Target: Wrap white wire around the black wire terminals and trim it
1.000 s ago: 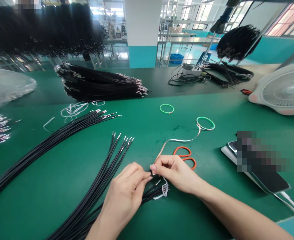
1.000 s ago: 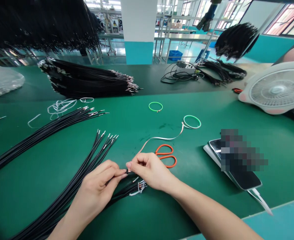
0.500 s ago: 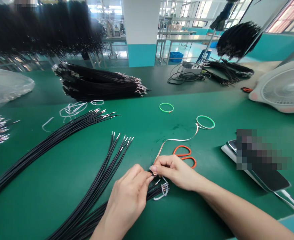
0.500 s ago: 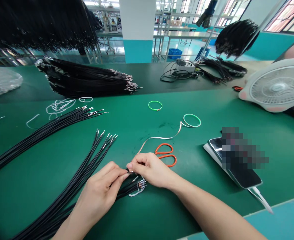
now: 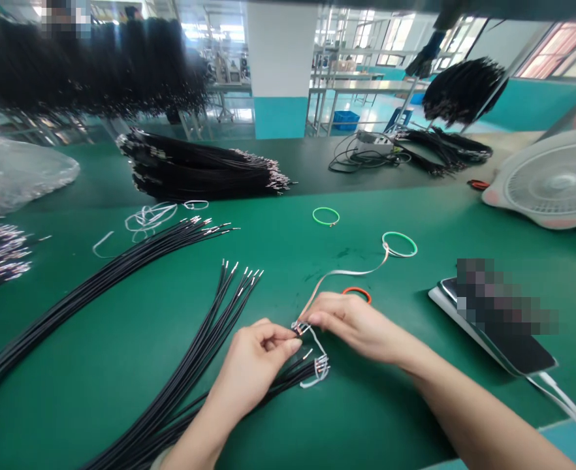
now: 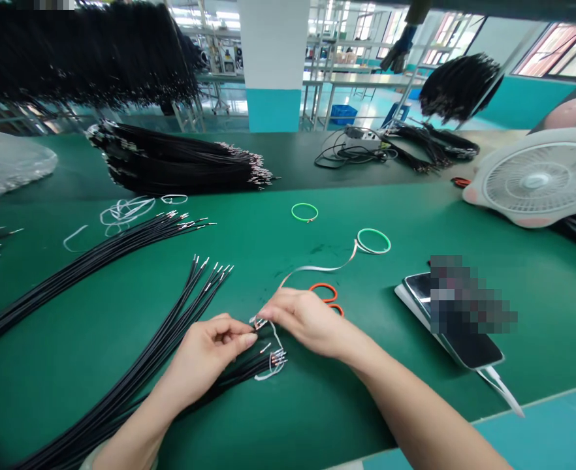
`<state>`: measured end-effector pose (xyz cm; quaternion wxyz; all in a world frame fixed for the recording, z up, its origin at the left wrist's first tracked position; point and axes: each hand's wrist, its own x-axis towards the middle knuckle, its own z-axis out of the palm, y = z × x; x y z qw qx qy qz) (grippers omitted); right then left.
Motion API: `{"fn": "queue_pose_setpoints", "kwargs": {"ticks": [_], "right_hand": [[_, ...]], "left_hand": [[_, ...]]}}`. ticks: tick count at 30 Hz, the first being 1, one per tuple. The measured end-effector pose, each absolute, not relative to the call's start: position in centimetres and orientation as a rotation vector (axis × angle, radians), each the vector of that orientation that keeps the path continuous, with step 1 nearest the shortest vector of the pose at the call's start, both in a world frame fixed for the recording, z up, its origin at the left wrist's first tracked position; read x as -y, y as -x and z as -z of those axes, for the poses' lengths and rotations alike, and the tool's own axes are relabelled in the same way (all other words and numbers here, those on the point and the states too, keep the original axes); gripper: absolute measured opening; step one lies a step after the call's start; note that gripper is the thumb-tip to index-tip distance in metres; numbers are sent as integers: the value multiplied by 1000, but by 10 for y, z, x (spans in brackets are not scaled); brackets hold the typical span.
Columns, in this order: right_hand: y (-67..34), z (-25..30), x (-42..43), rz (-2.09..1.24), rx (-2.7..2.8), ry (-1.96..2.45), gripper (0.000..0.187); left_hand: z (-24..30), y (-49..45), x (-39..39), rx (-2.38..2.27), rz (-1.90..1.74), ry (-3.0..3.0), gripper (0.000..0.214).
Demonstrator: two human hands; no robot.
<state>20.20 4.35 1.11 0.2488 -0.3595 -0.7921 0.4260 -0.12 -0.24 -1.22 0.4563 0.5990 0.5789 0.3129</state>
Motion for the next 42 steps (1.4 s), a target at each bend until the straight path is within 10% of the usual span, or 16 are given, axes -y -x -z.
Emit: {"fn": "queue_pose_setpoints", "kwargs": {"ticks": [8, 15, 42], "right_hand": [[-266, 2, -67, -934, 2426, 1476, 26], [-281, -32, -44, -1094, 2705, 1375, 49], [-232, -31, -49, -802, 2856, 953, 31]], "left_hand": [[12, 0, -10, -1331, -653, -1103, 30], [11, -2, -9, -1288, -626, -1125, 26], [20, -5, -3, -1262, -592, -1259, 27]]}}
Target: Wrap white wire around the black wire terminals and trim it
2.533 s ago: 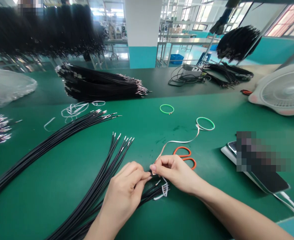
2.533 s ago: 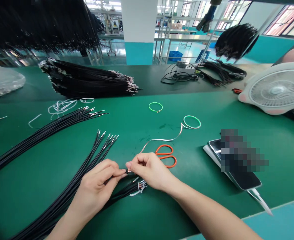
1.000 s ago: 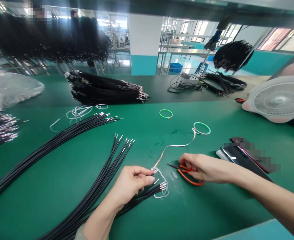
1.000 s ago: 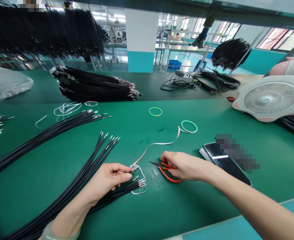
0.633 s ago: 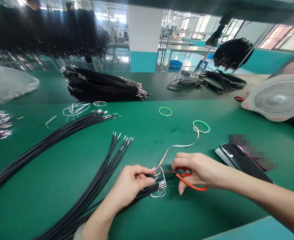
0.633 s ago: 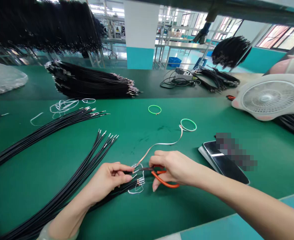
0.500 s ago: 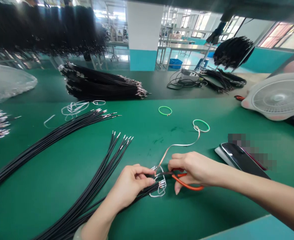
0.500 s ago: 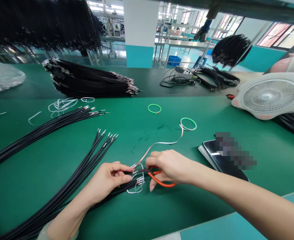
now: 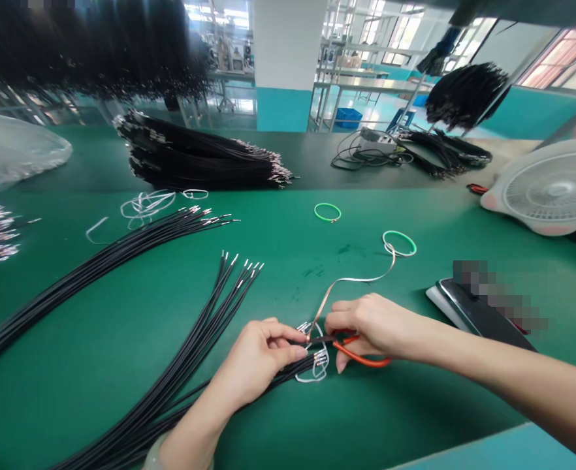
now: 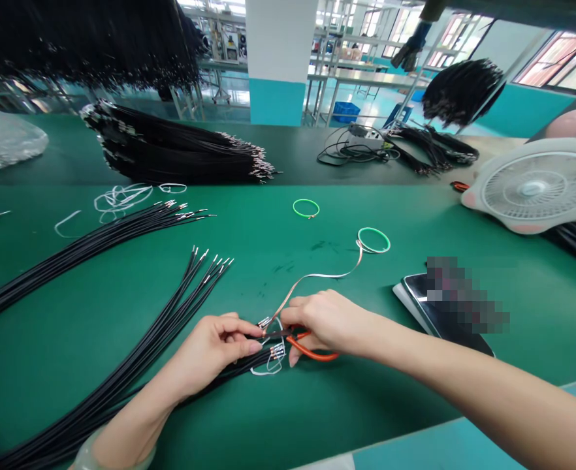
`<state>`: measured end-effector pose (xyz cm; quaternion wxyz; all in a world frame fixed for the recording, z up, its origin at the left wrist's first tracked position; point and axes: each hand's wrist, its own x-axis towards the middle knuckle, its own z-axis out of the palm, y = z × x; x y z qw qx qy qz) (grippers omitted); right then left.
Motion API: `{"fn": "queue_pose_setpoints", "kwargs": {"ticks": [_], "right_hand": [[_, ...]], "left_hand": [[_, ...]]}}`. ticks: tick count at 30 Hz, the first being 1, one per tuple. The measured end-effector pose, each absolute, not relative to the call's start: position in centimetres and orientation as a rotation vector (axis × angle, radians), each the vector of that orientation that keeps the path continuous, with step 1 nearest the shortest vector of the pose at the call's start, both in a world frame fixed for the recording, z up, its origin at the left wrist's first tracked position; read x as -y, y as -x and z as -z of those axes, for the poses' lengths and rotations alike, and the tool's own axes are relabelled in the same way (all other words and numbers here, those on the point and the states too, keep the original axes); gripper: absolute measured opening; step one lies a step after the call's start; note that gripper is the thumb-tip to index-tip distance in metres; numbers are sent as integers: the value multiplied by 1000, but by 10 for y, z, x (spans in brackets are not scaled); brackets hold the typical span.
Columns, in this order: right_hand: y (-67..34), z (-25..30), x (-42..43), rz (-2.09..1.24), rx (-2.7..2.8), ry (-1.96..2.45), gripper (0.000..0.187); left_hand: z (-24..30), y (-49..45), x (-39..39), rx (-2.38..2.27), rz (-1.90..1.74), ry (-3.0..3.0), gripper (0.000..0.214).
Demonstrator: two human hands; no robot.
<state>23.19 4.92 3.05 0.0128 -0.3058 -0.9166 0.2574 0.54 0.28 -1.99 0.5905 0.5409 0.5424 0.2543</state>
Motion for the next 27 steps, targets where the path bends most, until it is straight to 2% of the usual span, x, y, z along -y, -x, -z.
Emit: {"fn": "queue_pose_setpoints", "kwargs": {"ticks": [8, 11, 13, 16, 19, 21, 23, 27], "right_hand": [[-235, -22, -46, -695, 2835, 978, 31], [-244, -18, -47, -470, 2808, 1263, 24], [-252, -13, -50, -291, 2813, 1418, 28], [-263, -7, -53, -135, 2850, 1463, 36], [-259, -11, -50, 0, 2789, 1415, 33], [-246, -18, -44, -44, 2692, 1328, 28], [-228, -25, -39, -288, 2624, 1212, 24], [-201, -29, -35, -691, 2649, 1095, 33]], "left_hand": [[19, -7, -2, -1303, -573, -1237, 28], [16, -6, -2, -1335, -562, -1224, 27], [13, -5, -2, -1327, -579, -1238, 25], [9, -1, -2, -1321, -584, -1300, 21], [7, 3, -2, -1342, -591, -1392, 18], [7, 5, -2, -1351, -609, -1428, 17], [8, 6, -2, -1355, -613, -1443, 17], [7, 7, -2, -1357, -611, -1479, 16]]}}
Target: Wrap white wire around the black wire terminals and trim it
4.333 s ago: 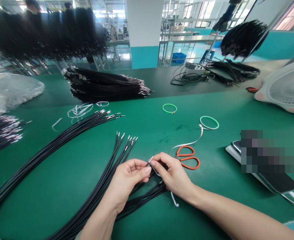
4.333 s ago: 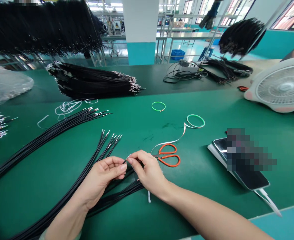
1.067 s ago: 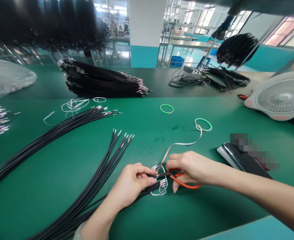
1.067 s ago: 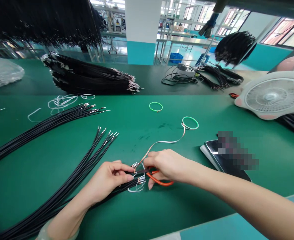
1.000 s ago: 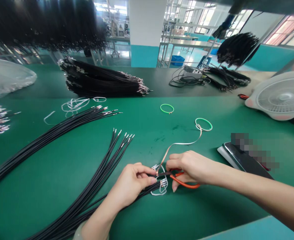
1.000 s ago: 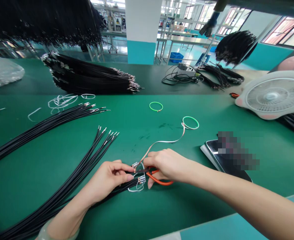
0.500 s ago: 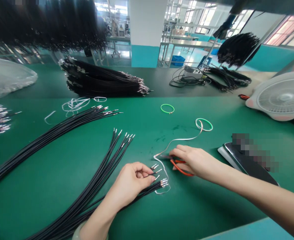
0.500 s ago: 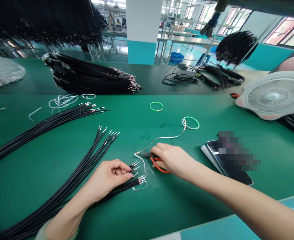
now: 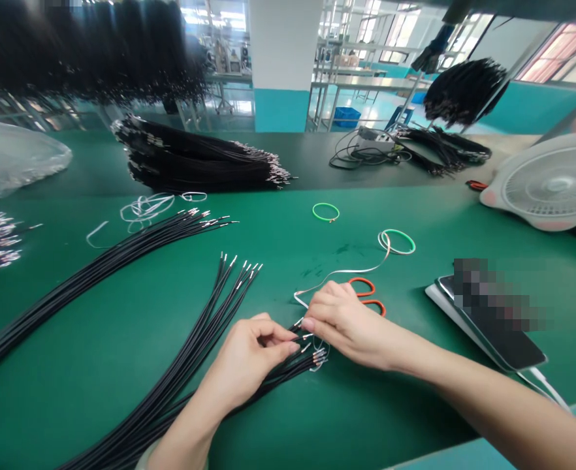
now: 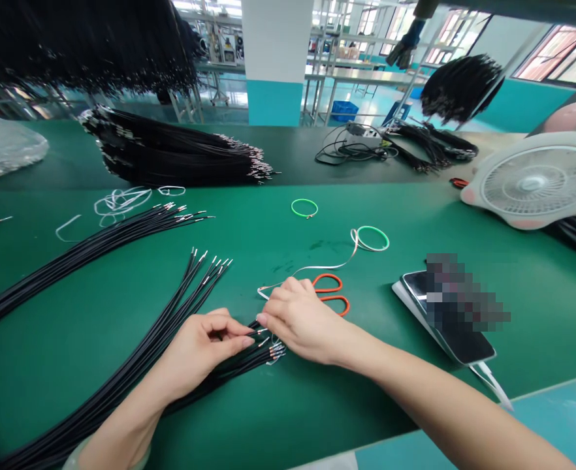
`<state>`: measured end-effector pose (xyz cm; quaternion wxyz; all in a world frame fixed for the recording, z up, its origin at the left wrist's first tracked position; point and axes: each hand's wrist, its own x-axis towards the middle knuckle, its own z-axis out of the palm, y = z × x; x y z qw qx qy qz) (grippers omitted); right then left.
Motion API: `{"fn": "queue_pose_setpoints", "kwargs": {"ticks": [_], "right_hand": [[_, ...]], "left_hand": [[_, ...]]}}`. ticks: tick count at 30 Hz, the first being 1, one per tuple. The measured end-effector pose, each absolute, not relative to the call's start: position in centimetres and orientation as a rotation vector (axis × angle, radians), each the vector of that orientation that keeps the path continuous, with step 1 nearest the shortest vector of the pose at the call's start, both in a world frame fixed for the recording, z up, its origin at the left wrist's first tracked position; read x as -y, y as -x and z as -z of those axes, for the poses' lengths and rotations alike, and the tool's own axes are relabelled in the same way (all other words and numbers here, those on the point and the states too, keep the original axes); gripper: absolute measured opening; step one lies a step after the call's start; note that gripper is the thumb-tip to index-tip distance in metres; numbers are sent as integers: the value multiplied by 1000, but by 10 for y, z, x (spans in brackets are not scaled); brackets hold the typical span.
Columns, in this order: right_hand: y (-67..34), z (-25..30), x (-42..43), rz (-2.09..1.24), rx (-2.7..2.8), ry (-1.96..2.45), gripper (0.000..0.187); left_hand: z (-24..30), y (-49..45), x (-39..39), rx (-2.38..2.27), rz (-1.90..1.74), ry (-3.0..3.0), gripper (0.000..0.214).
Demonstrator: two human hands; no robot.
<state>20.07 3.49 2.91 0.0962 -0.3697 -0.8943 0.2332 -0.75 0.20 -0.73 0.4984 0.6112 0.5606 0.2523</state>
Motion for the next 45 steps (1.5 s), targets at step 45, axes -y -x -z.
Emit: {"fn": "queue_pose_setpoints", "kwargs": {"ticks": [45], "right_hand": [[-184, -2, -54, -845, 2243, 1240, 19]], "left_hand": [[20, 1, -9, -1470, -1120, -1619, 27]]}}
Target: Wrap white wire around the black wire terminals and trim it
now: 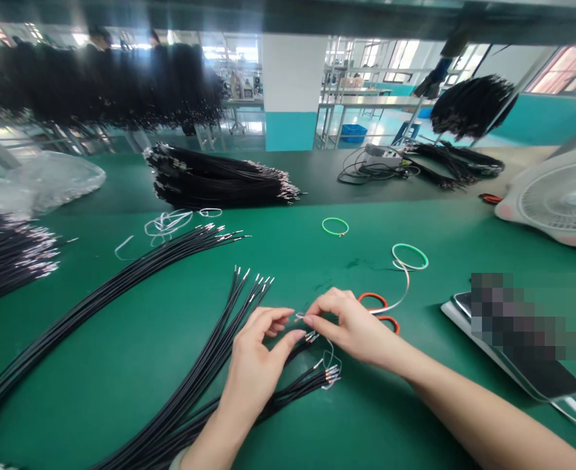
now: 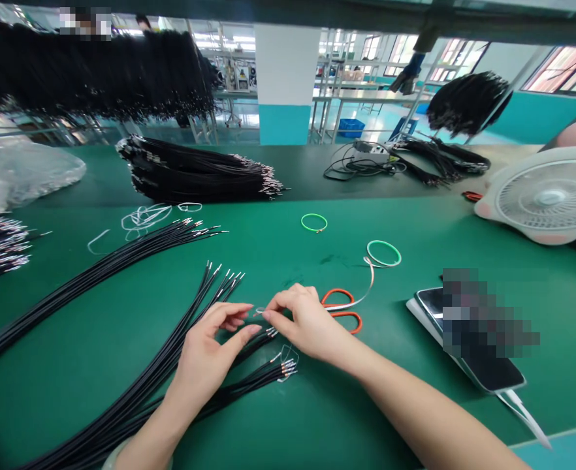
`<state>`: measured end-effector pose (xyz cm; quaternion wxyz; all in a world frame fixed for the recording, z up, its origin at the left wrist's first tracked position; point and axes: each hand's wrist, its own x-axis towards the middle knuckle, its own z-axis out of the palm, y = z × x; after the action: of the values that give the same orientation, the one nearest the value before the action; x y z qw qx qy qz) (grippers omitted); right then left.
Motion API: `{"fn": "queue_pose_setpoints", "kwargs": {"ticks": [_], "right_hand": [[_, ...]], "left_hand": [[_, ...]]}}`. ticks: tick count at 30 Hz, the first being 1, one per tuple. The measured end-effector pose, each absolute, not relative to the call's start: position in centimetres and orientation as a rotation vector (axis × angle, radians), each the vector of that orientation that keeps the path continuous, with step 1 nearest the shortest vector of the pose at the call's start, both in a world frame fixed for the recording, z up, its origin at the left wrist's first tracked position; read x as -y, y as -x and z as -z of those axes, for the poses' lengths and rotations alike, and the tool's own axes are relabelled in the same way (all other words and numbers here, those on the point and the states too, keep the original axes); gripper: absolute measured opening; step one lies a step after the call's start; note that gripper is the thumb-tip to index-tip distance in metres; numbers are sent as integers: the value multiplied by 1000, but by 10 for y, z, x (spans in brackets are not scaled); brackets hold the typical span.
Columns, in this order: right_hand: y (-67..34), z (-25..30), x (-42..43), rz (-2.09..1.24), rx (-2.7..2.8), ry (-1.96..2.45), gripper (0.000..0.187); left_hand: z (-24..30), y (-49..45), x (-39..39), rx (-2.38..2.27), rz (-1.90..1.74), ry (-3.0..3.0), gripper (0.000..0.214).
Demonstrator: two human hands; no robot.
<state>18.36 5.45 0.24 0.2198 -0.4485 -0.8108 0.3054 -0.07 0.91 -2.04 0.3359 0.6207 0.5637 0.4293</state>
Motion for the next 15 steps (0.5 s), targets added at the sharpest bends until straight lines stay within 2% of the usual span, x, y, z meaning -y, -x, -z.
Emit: {"fn": "queue_pose_setpoints", "kwargs": {"ticks": [5, 15], "right_hand": [[-177, -8, -34, -949, 2038, 1217, 21], [-170, 2, -28, -1239, 1796, 1063, 28]], "left_hand": [[16, 1, -4, -1473, -1123, -1581, 20], [20, 4, -4, -1399, -1048, -1502, 25]]}}
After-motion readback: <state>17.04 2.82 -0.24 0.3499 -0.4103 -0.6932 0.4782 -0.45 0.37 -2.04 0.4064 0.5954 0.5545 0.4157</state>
